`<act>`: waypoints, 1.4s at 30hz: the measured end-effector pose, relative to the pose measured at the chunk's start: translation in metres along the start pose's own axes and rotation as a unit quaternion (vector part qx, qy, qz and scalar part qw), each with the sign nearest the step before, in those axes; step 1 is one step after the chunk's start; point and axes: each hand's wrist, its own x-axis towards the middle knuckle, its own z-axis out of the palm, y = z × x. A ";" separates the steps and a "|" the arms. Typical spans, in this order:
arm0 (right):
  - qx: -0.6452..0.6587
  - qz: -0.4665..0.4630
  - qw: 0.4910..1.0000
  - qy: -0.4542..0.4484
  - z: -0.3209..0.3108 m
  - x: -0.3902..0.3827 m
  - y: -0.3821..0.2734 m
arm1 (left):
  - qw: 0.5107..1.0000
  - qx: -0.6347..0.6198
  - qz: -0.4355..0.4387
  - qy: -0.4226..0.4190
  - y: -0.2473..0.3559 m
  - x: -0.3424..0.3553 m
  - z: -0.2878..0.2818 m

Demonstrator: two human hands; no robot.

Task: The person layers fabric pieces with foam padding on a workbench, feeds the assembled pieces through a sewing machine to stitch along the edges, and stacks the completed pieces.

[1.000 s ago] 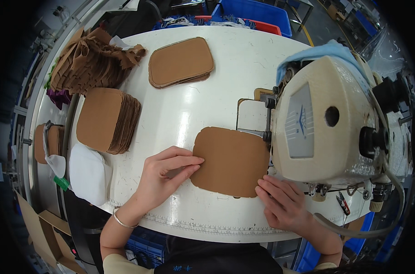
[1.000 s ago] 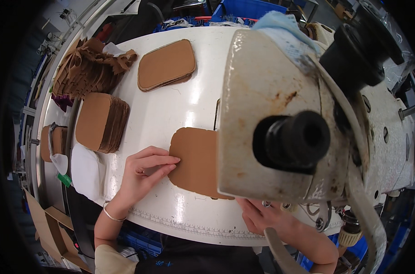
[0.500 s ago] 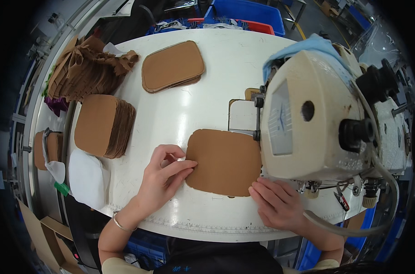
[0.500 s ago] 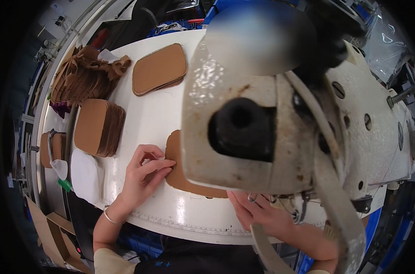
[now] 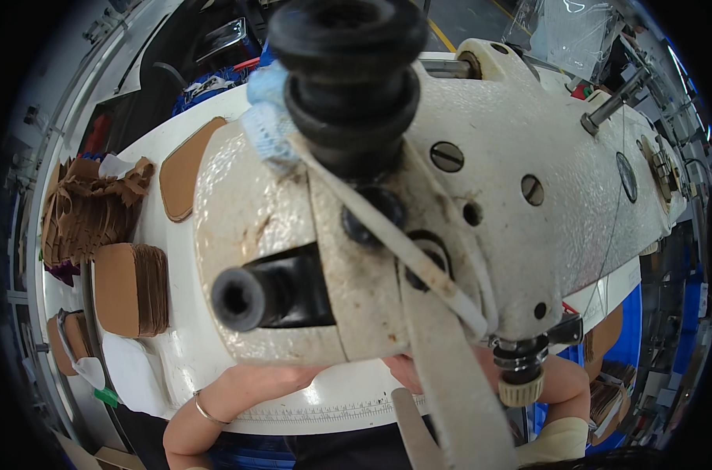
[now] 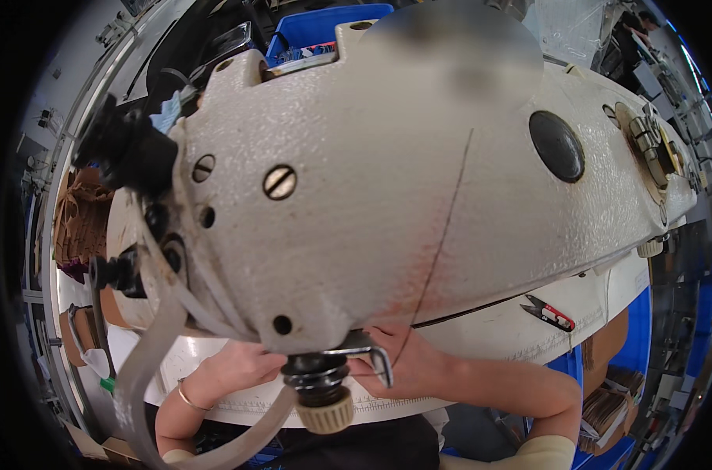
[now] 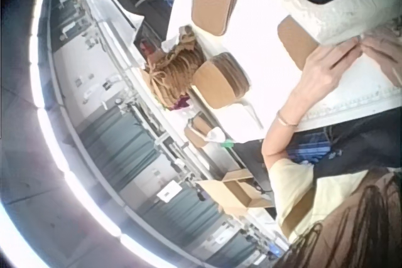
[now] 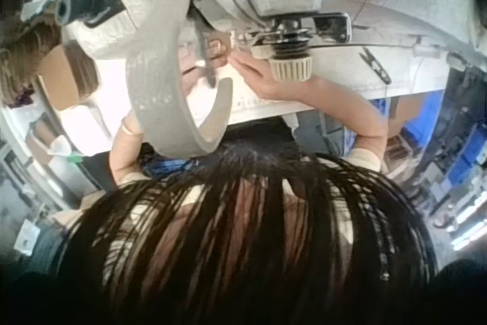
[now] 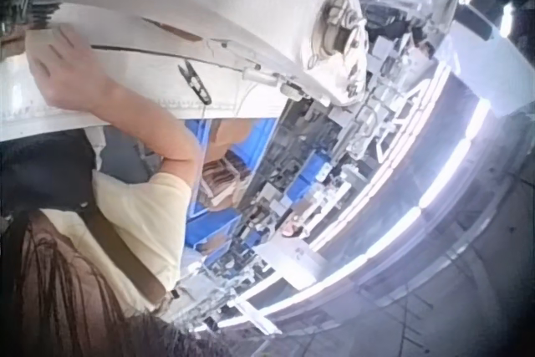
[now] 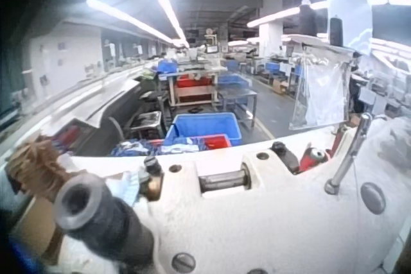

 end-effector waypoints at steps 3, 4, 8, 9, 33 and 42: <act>-0.484 -0.264 0.832 0.055 -0.008 -0.005 0.019 | 0.990 -0.058 -0.106 0.077 -0.012 -0.013 0.020; -0.478 -0.269 0.834 0.057 -0.006 -0.005 0.024 | 0.989 -0.053 -0.113 0.074 -0.014 -0.015 0.020; -0.513 -0.118 0.846 -0.082 -0.004 -0.006 0.025 | 0.994 -0.016 -0.072 0.079 -0.027 -0.009 0.017; -0.514 -0.117 0.847 -0.066 -0.005 -0.004 0.026 | 0.995 -0.010 -0.059 0.081 -0.033 -0.003 0.017; -0.480 -0.217 0.832 0.173 -0.019 0.019 0.025 | 0.989 0.063 -0.065 0.118 0.000 0.037 0.006; -0.558 -0.357 0.730 0.169 -0.016 0.030 0.034 | 0.993 0.062 0.045 0.090 -0.002 0.023 0.001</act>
